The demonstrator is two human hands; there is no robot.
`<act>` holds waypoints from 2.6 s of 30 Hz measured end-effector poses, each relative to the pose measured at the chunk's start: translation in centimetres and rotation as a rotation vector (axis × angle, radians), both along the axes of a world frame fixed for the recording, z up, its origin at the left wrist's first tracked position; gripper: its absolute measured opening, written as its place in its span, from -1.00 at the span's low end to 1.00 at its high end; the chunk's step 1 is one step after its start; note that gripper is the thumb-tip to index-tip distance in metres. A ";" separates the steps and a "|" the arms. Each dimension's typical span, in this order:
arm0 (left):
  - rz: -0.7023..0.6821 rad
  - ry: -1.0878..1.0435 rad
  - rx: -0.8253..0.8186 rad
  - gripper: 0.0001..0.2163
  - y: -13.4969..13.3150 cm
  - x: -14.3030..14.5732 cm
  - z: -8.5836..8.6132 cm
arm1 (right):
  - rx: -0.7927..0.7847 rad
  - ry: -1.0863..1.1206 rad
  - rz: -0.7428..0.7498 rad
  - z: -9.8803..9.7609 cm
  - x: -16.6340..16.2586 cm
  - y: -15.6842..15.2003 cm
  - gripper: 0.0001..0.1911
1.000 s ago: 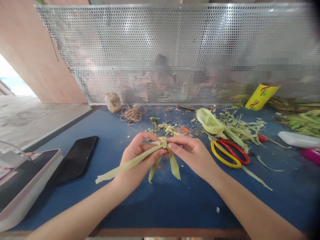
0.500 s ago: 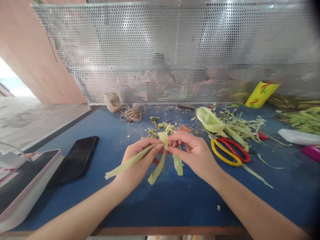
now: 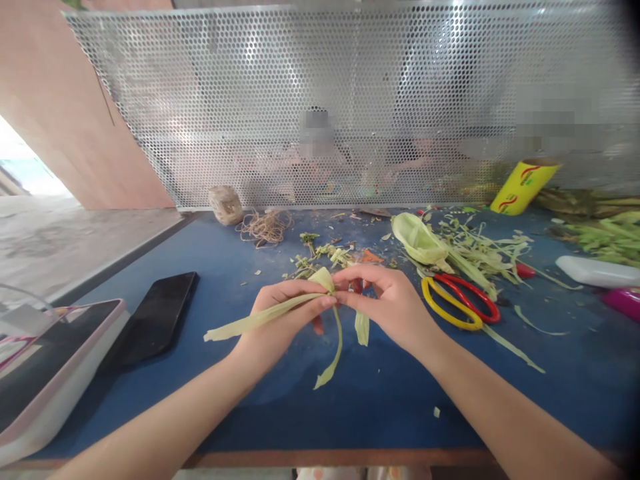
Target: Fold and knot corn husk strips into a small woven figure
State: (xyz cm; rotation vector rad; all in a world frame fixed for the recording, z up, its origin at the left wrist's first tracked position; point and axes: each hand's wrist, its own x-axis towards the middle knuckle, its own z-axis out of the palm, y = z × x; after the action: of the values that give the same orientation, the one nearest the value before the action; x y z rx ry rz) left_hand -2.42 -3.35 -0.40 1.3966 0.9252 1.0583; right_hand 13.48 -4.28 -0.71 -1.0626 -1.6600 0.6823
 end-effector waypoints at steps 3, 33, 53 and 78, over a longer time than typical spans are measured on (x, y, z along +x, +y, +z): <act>-0.041 -0.102 -0.096 -0.93 0.1 0.0 -0.1 | -0.019 -0.031 0.048 -0.1 0.1 0.0 -0.85; -0.133 -0.068 -0.164 -0.84 0.2 0.0 0.3 | -0.086 -0.180 0.145 1.3 1.4 -0.5 -0.78; -0.156 0.116 -0.172 -0.87 -0.3 0.6 -0.2 | -0.323 0.041 0.072 -0.4 0.0 0.6 -0.81; 0.142 -0.294 -0.232 -0.84 0.3 0.5 -0.8 | -0.078 -0.446 0.017 -1.2 -1.5 -1.8 -0.68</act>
State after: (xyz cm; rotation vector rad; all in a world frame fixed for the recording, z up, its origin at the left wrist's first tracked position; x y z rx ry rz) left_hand -1.97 -3.09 -1.21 0.9660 0.9058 1.1848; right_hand 12.02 -6.03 -1.93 -1.3274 -2.0352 0.5499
